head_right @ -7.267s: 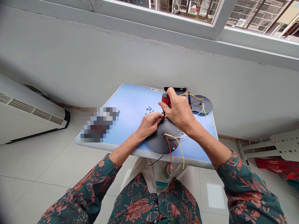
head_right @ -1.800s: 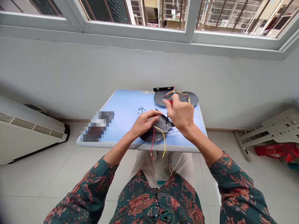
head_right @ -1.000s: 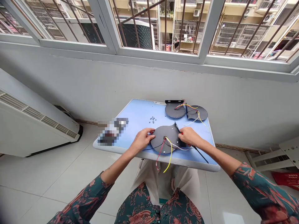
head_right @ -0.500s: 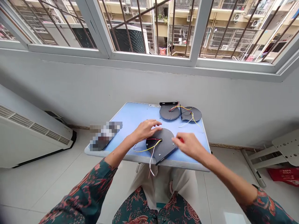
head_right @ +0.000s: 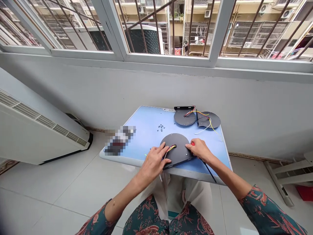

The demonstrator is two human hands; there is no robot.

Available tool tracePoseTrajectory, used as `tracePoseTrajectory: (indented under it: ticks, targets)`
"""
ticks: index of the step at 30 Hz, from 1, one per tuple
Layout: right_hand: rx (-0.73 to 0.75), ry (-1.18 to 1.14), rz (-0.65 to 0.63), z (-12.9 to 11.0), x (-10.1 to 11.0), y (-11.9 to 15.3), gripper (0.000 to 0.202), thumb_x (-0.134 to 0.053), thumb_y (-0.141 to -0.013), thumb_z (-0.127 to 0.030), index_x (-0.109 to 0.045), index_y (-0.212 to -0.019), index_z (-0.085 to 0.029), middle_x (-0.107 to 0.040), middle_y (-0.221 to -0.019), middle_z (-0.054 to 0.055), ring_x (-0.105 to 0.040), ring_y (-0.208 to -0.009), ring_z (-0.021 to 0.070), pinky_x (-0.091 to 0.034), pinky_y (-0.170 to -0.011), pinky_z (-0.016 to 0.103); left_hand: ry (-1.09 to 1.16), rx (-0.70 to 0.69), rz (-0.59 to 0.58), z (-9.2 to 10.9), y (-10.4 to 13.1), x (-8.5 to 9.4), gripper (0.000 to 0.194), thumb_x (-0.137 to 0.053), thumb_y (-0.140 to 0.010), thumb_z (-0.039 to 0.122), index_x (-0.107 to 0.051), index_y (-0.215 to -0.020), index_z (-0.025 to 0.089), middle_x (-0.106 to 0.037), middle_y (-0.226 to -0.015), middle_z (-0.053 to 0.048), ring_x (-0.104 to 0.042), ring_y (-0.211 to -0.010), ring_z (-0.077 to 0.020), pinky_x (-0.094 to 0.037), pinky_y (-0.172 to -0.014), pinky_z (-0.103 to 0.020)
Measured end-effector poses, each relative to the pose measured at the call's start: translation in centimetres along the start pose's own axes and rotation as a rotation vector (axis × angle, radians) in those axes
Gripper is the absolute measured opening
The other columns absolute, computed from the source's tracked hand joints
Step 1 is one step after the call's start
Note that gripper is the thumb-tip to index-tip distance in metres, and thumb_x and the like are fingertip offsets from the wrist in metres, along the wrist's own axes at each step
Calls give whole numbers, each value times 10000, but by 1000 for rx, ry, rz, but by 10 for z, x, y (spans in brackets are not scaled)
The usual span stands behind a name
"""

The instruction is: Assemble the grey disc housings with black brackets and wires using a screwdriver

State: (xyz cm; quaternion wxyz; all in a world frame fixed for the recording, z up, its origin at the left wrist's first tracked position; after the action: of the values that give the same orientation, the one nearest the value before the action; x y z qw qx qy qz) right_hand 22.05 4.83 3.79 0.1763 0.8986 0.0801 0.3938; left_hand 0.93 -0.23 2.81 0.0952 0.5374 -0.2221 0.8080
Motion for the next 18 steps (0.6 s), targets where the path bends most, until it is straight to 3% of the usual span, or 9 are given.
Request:
tracePoseTrajectory:
  ticks: [5,8,12,15,18]
  targets:
    - [-33,-85,-32,1,-6,8,259,-520,-934,-317,-459,-702,-220,-587,-549,-48,-362,-362,68,-282,-381,228,188,-140,-99,-33,-31,11,502,-789,-857,280,-628,-1331,235,-585,-1477,-143,-634,-1112,-263,-529,-1005,-448]
    - [-43,-117,-74,1,-12,13,260,-520,-936,-314,-445,-703,-227,-634,-562,-37,-366,-360,70,-287,-372,221,212,-161,-152,-41,-42,24,475,-795,-852,322,-651,-1297,237,-636,-1418,-121,-635,-1130,-265,-535,-999,-433]
    - [-48,-145,-105,1,-18,16,260,-525,-945,-322,-446,-715,-231,-620,-534,-47,-361,-356,72,-294,-367,213,133,-226,-163,-27,-52,32,468,-782,-853,450,-664,-1230,198,-692,-1311,-135,-584,-1284,-321,-510,-1052,-449]
    - [-50,-153,-124,3,-20,16,271,-515,-952,-349,-448,-716,-235,-608,-521,-47,-368,-356,81,-299,-367,219,62,-301,-196,-9,-59,24,700,-818,-775,569,-608,-1312,174,-590,-1460,-182,-512,-1406,-352,-448,-1146,-468]
    - [-42,-131,-139,6,-21,14,292,-505,-950,-393,-450,-710,-236,-605,-513,-43,-386,-360,87,-302,-385,225,-18,-316,-262,1,-65,14,891,-848,-696,635,-570,-1364,116,-552,-1484,-237,-502,-1414,-391,-451,-1143,-475]
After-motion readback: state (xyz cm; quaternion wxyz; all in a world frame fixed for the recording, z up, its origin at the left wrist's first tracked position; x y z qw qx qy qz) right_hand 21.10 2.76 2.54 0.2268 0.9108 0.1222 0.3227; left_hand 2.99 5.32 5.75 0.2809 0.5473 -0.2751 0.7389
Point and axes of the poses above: each hand's wrist, its own y-axis away from the middle knuckle, its own x-axis out of the back of the hand, z = x × y, the point moved 5 cm from there along -y, towards the middle knuckle
